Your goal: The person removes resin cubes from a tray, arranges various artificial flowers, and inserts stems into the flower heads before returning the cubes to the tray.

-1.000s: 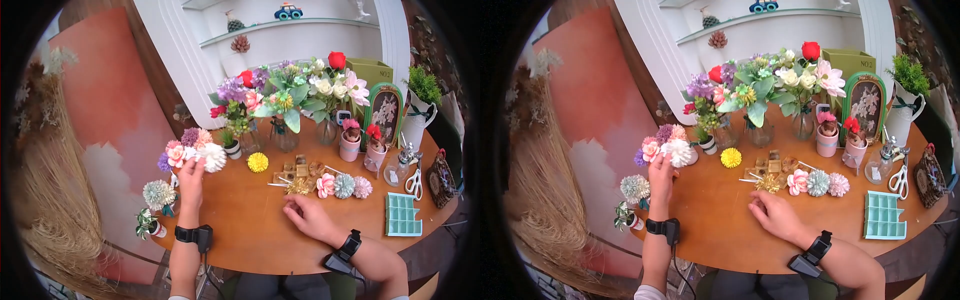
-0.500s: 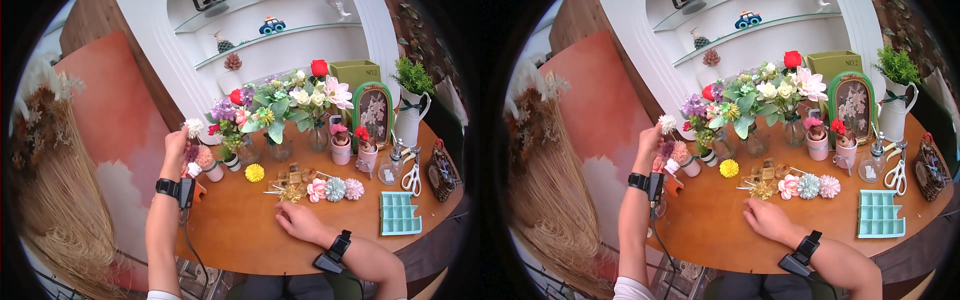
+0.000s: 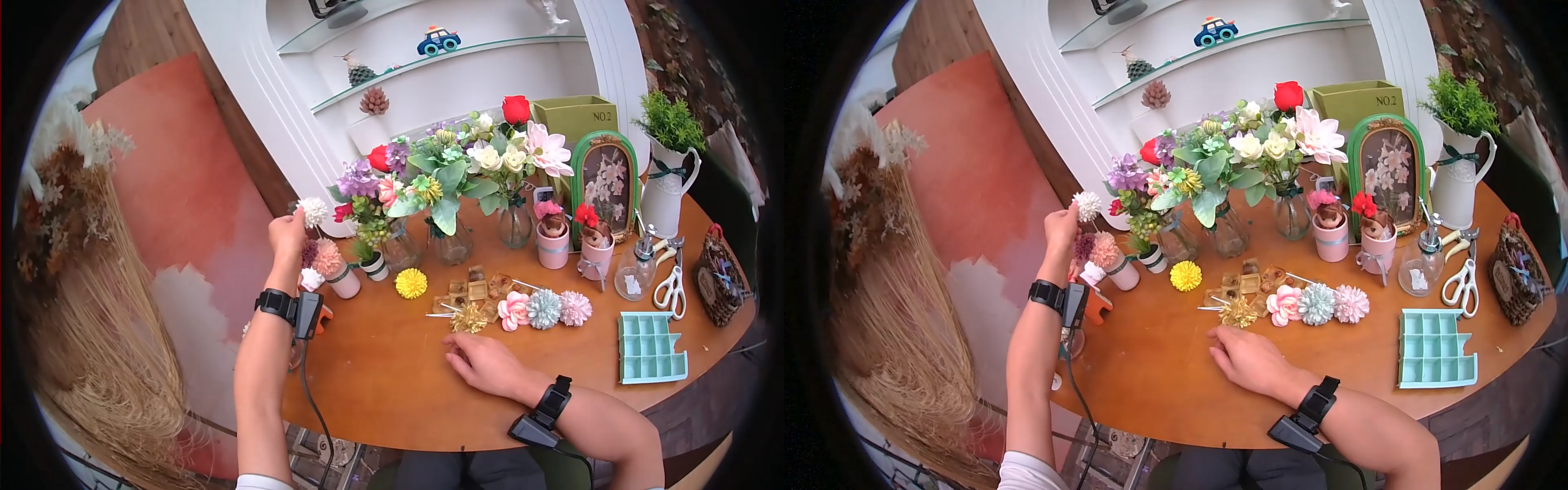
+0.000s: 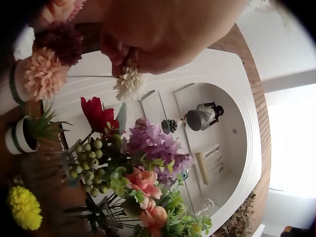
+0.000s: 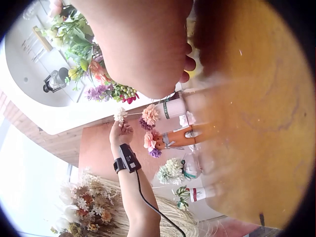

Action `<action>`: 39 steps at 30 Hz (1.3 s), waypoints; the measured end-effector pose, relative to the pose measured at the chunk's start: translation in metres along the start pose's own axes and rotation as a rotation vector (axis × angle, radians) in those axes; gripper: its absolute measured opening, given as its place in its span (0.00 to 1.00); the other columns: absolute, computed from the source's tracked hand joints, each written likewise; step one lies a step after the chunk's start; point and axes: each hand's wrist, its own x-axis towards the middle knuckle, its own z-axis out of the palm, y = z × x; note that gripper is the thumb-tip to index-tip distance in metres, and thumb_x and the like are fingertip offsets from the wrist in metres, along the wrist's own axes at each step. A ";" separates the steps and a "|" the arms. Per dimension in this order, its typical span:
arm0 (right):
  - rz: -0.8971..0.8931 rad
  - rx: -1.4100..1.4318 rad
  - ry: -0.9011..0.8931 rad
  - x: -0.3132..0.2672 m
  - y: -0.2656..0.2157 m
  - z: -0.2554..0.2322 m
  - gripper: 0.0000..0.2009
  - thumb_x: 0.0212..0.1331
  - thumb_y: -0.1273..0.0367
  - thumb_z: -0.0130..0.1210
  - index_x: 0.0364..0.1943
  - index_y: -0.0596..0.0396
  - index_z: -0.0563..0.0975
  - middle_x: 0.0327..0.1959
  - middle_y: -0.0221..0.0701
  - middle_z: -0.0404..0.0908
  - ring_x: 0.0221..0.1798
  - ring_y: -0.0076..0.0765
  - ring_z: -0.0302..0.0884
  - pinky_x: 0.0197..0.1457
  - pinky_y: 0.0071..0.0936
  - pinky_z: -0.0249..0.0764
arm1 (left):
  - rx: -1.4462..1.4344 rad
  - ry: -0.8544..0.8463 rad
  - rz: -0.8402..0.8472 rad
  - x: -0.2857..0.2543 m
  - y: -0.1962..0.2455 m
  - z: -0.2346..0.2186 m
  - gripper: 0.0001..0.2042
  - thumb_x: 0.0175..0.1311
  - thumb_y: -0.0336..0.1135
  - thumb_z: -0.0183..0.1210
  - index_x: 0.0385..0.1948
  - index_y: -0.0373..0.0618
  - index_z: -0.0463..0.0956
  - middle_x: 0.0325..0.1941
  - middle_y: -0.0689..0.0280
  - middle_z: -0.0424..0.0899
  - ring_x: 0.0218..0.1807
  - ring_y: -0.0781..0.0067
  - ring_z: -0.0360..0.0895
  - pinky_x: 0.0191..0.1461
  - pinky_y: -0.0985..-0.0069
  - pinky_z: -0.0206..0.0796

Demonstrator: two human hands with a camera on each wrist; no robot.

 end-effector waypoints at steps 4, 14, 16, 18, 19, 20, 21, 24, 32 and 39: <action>-0.002 -0.008 -0.009 0.000 0.000 -0.001 0.14 0.65 0.67 0.53 0.50 0.61 0.74 0.40 0.44 0.83 0.44 0.51 0.82 0.47 0.41 0.78 | 0.097 0.031 0.018 0.000 -0.011 0.006 0.22 0.66 0.46 0.59 0.22 0.31 0.82 0.16 0.60 0.80 0.18 0.71 0.76 0.27 0.69 0.69; -0.011 -0.019 0.002 -0.001 0.000 0.000 0.13 0.66 0.66 0.52 0.49 0.61 0.75 0.41 0.45 0.83 0.45 0.53 0.81 0.48 0.43 0.77 | 0.261 0.062 0.017 -0.005 0.006 0.004 0.22 0.64 0.49 0.56 0.26 0.35 0.85 0.23 0.54 0.85 0.29 0.58 0.85 0.39 0.63 0.73; -0.035 -0.030 0.016 -0.002 0.002 0.001 0.14 0.65 0.67 0.54 0.50 0.61 0.75 0.41 0.44 0.83 0.44 0.50 0.82 0.48 0.41 0.78 | 0.253 0.085 0.026 -0.004 0.003 0.006 0.22 0.63 0.48 0.55 0.25 0.36 0.85 0.23 0.54 0.85 0.30 0.56 0.85 0.40 0.63 0.74; -0.036 -0.034 0.014 -0.002 0.001 0.001 0.14 0.65 0.67 0.54 0.50 0.61 0.75 0.41 0.44 0.83 0.44 0.51 0.82 0.47 0.41 0.78 | 0.305 0.091 0.036 -0.004 -0.001 0.007 0.21 0.63 0.48 0.55 0.25 0.37 0.85 0.23 0.54 0.86 0.31 0.55 0.85 0.41 0.62 0.74; -0.039 -0.040 0.012 -0.002 0.001 0.001 0.14 0.65 0.67 0.54 0.49 0.61 0.75 0.41 0.43 0.83 0.43 0.51 0.82 0.47 0.42 0.78 | 0.355 0.099 0.047 -0.004 -0.002 0.006 0.21 0.63 0.48 0.55 0.24 0.37 0.86 0.24 0.54 0.86 0.32 0.54 0.85 0.42 0.62 0.74; -0.039 -0.039 0.012 -0.002 -0.001 0.000 0.14 0.65 0.67 0.54 0.49 0.61 0.75 0.41 0.43 0.83 0.43 0.51 0.82 0.47 0.42 0.78 | 0.357 0.099 0.047 -0.005 -0.002 0.006 0.21 0.63 0.48 0.55 0.24 0.37 0.86 0.24 0.54 0.86 0.32 0.54 0.85 0.42 0.62 0.74; -0.022 -0.037 -0.011 -0.002 -0.003 -0.002 0.14 0.65 0.67 0.52 0.49 0.61 0.74 0.43 0.45 0.82 0.46 0.52 0.81 0.49 0.43 0.77 | 0.382 0.099 0.032 -0.006 -0.002 0.006 0.21 0.63 0.48 0.54 0.23 0.38 0.86 0.23 0.55 0.86 0.33 0.54 0.85 0.43 0.61 0.74; -0.012 -0.036 -0.032 -0.002 -0.004 -0.003 0.14 0.66 0.66 0.51 0.49 0.61 0.74 0.45 0.47 0.82 0.48 0.54 0.80 0.51 0.45 0.76 | 0.427 0.035 0.013 0.000 -0.008 0.009 0.21 0.63 0.48 0.54 0.24 0.39 0.86 0.25 0.55 0.86 0.35 0.52 0.85 0.46 0.60 0.74; -0.016 -0.040 -0.037 -0.002 -0.004 -0.003 0.14 0.66 0.66 0.51 0.49 0.62 0.74 0.45 0.47 0.82 0.48 0.55 0.80 0.52 0.45 0.76 | 0.603 0.020 0.107 -0.012 0.005 0.016 0.20 0.63 0.50 0.56 0.34 0.39 0.85 0.39 0.47 0.86 0.44 0.42 0.83 0.50 0.54 0.73; -0.075 -0.066 0.026 -0.002 0.001 0.002 0.13 0.65 0.67 0.53 0.49 0.60 0.74 0.39 0.42 0.83 0.42 0.51 0.81 0.46 0.43 0.77 | 0.591 0.042 0.098 -0.010 0.020 0.001 0.20 0.64 0.49 0.56 0.34 0.38 0.85 0.38 0.46 0.86 0.45 0.42 0.83 0.50 0.54 0.74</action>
